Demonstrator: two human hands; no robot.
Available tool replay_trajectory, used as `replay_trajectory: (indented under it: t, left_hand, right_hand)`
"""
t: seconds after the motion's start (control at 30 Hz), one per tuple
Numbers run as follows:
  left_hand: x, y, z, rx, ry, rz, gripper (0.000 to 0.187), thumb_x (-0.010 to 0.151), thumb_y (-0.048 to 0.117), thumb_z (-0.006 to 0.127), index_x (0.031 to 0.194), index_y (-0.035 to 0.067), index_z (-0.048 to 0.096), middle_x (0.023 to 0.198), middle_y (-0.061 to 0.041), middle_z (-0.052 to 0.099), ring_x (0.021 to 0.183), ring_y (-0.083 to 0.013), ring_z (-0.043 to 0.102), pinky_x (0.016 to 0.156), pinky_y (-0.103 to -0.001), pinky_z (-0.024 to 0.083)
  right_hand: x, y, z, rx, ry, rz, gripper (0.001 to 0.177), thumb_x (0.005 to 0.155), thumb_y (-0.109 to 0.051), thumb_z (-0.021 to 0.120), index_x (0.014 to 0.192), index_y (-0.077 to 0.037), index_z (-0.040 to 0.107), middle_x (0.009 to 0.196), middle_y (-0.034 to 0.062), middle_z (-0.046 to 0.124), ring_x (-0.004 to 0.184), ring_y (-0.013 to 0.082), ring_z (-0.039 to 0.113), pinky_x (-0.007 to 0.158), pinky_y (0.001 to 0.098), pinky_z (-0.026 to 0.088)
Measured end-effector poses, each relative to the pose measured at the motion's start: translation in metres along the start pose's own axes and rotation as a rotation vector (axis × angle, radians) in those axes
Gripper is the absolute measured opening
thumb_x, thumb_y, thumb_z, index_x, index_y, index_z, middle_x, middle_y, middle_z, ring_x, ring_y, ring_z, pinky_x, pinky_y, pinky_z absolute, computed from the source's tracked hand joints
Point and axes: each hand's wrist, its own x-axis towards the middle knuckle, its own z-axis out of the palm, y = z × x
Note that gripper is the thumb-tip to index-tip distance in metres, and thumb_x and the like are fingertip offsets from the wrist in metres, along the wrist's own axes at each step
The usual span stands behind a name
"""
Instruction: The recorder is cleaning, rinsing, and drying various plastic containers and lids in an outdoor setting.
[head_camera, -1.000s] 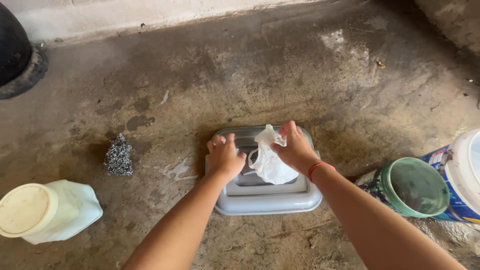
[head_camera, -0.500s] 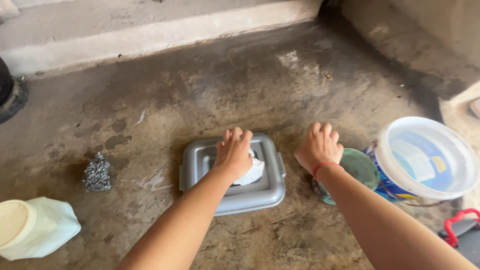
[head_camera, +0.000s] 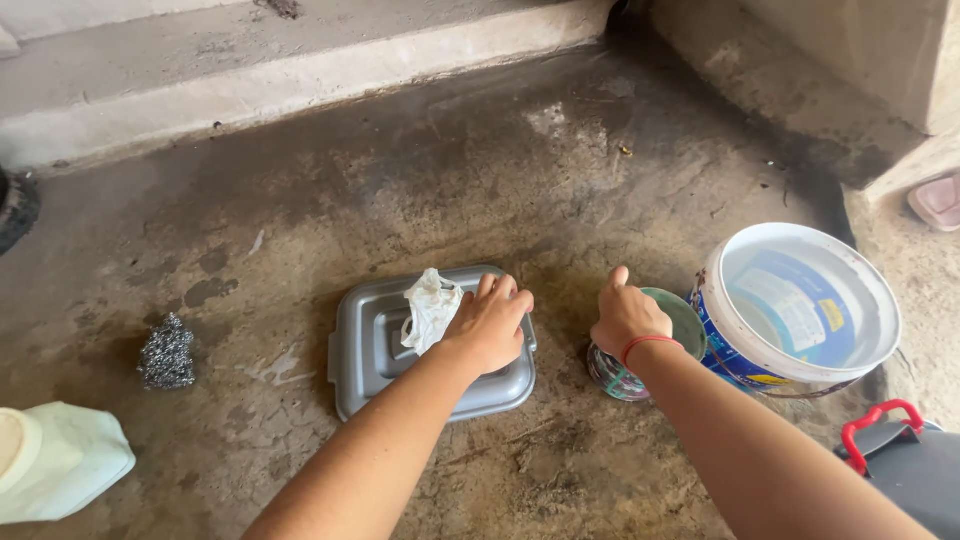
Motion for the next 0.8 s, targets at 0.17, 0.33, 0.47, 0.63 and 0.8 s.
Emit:
replay_trajectory:
  t: [0.17,0.33,0.47,0.63,0.8]
  left_hand:
    - [-0.012,-0.015,-0.003,0.006,0.006,-0.053,0.035,0.086,0.009,0.066,0.121,0.011,0.062,0.132,-0.009,0.052,0.129,-0.0269,0.045,0.103,-0.045,0.045]
    - [-0.014,-0.033,0.003,-0.034,0.002,-0.153,0.039,0.086,0.006,0.063,0.125,0.011,0.061,0.135,-0.009,0.053,0.127,-0.0278,0.048,0.100,-0.041,0.051]
    - [-0.003,-0.039,0.012,-0.246,0.070,-0.316,0.045,0.100,0.037,0.056,0.136,0.010,0.056,0.144,-0.013,0.051,0.136,-0.0317,0.047,0.109,-0.045,0.047]
    - [0.051,-0.040,0.041,-0.611,0.133,-0.380,0.083,0.106,0.071,0.040,0.160,0.007,0.034,0.158,-0.029,0.036,0.150,-0.0421,0.034,0.124,-0.051,0.035]
    - [0.037,0.060,-0.042,-1.333,-0.033,-0.423,0.098,0.073,0.079,0.041,0.159,0.036,0.019,0.171,-0.004,0.018,0.147,-0.0497,0.023,0.110,-0.076,0.029]
  right_hand:
    - [-0.022,-0.025,-0.023,-0.062,0.069,-0.071,0.060,0.083,-0.006,0.068,0.133,-0.004,0.035,0.101,0.0251,0.072,0.101,0.0438,0.071,0.081,0.0529,0.059]
    - [-0.023,-0.042,-0.043,-0.007,0.095,-0.067,0.066,0.088,-0.010,0.069,0.143,-0.003,0.034,0.097,0.0258,0.073,0.094,0.0410,0.075,0.075,0.0512,0.063]
    - [-0.004,-0.039,-0.043,0.346,0.355,-0.020,0.041,0.082,-0.005,0.067,0.123,-0.009,0.064,0.103,0.0214,0.073,0.100,0.0408,0.069,0.084,0.0489,0.056]
    - [0.005,-0.025,-0.065,0.830,0.498,0.006,0.040,0.083,0.000,0.056,0.118,-0.006,0.074,0.102,0.0178,0.077,0.095,0.0307,0.074,0.088,0.0377,0.054]
    - [0.019,0.030,-0.076,1.439,0.462,0.010,0.037,0.082,0.004,0.055,0.116,0.004,0.070,0.097,0.0111,0.073,0.087,0.0198,0.067,0.079,0.0327,0.053]
